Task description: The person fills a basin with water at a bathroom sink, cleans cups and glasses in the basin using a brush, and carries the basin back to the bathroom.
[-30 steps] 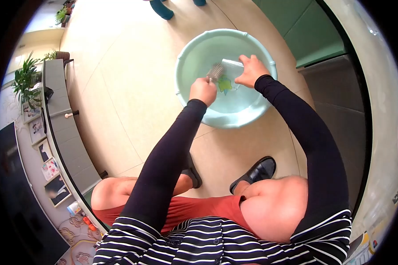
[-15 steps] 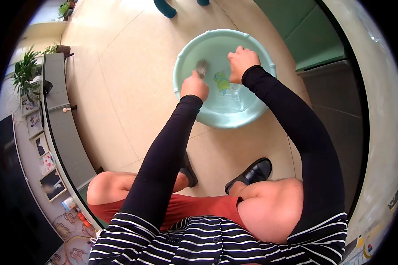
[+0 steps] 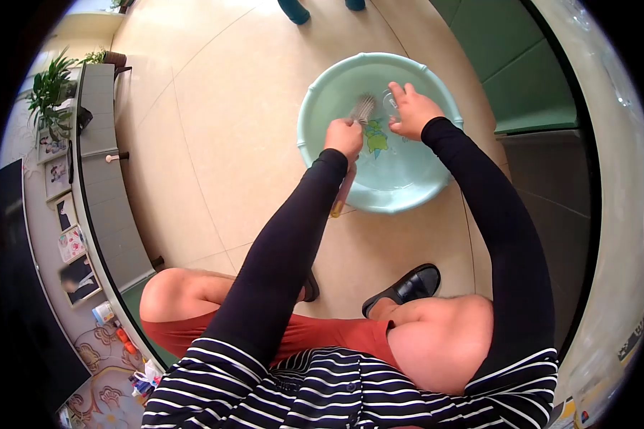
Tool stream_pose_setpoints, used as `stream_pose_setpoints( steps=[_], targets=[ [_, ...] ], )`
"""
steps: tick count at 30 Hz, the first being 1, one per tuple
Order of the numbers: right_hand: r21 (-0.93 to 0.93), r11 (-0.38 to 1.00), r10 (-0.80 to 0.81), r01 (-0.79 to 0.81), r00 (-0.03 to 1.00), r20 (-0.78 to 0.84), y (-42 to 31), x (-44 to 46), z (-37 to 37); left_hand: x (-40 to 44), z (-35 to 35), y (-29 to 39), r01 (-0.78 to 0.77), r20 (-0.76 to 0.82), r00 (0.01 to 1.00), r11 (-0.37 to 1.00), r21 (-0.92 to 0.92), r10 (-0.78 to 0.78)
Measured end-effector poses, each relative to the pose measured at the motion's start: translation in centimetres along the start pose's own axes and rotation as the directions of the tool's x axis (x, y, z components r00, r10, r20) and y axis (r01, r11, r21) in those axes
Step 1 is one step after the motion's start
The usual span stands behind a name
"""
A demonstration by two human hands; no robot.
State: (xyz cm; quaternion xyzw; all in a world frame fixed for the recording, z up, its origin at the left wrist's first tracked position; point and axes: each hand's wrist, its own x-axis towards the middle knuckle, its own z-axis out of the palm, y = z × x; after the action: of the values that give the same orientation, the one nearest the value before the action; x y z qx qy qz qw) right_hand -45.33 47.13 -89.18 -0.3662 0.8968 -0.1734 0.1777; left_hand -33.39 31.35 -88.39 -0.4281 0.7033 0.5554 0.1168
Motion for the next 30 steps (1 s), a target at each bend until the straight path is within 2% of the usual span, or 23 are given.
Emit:
stream_pose_setpoints(
  steps=[1, 3, 4, 5, 8, 9, 11, 12, 14, 16, 19, 22, 23, 26, 29, 30],
  targets=[
    [0.005, 1.000, 0.009, -0.009, 1.000, 0.008, 0.1, -0.1, 0.1, -0.6, -0.3, 0.0, -0.201, -0.053, 0.977, 0.976, 0.088, 0.206],
    [0.026, 0.999, 0.024, -0.024, 1.000, 0.013, 0.5, 0.0, 0.2, 0.1, 0.1, -2.1, -0.327, -0.034, 0.943, 0.941, 0.083, 0.330],
    [0.041, 0.999, 0.027, -0.028, 1.000, 0.013, 0.6, 0.1, 0.4, 0.3, 0.2, -3.3, -0.383, -0.026, 0.922, 0.920, 0.080, 0.386],
    [0.055, 0.998, 0.027, -0.028, 1.000, 0.015, 0.5, 0.0, 0.6, 0.8, 0.3, -4.3, -0.321, 0.051, 0.947, 0.920, 0.227, 0.318],
    [0.046, 0.999, 0.028, -0.028, 1.000, 0.012, 0.3, 0.0, 0.4, 1.5, 0.7, -5.6, -0.450, -0.070, 0.864, 0.827, 0.337, 0.499],
    [0.027, 0.999, 0.036, -0.035, 0.999, -0.021, 0.5, 0.1, 0.4, 0.4, 0.9, -4.1, -0.516, -0.126, 0.806, 0.791, 0.329, 0.578],
    [-0.002, 0.999, 0.044, -0.045, 0.997, -0.066, 0.1, 0.1, 0.9, -0.1, 2.1, -3.9, -0.438, -0.076, 0.884, 0.873, 0.214, 0.462],
    [0.006, 0.996, 0.090, -0.090, 0.995, -0.034, -0.3, 0.1, 0.7, 0.1, 2.8, -3.7, -0.395, -0.052, 0.912, 0.906, 0.152, 0.407],
    [0.010, 0.984, 0.176, -0.176, 0.984, 0.024, -1.1, 0.3, -0.1, 1.3, 3.6, -4.6, -0.304, -0.042, 0.947, 0.932, 0.196, 0.318],
    [0.003, 0.975, 0.223, -0.223, 0.975, 0.007, -1.8, 0.0, 0.1, 0.9, 3.6, -3.6, -0.245, -0.060, 0.962, 0.942, 0.228, 0.265],
    [0.045, 0.965, 0.256, -0.257, 0.966, 0.032, -2.1, 0.2, 0.1, -1.0, 4.4, -2.0, -0.417, -0.215, 0.843, 0.851, 0.319, 0.493],
    [0.049, 0.967, 0.246, -0.251, 0.966, 0.084, -1.9, 0.2, 0.2, 0.4, 4.7, -3.2, -0.221, -0.064, 0.966, 0.928, 0.301, 0.250],
    [0.042, 0.968, 0.244, -0.249, 0.965, 0.098, -1.7, 0.3, 0.2, 0.9, 4.7, -3.8, -0.267, -0.087, 0.944, 0.894, 0.359, 0.317],
    [0.119, 0.940, 0.305, -0.321, 0.943, 0.135, -2.1, -0.1, -0.1, -0.5, 3.5, -1.9, -0.292, -0.167, 0.915, 0.889, 0.353, 0.367],
    [0.133, 0.916, 0.348, -0.378, 0.915, 0.204, -2.6, -0.1, -0.5, -1.0, 3.6, -2.0, -0.287, -0.124, 0.934, 0.912, 0.293, 0.334],
    [0.118, 0.936, 0.311, -0.331, 0.936, 0.164, -2.3, -0.2, -0.3, -0.6, 3.3, -2.3, -0.264, -0.072, 0.952, 0.914, 0.309, 0.299]
  ],
)
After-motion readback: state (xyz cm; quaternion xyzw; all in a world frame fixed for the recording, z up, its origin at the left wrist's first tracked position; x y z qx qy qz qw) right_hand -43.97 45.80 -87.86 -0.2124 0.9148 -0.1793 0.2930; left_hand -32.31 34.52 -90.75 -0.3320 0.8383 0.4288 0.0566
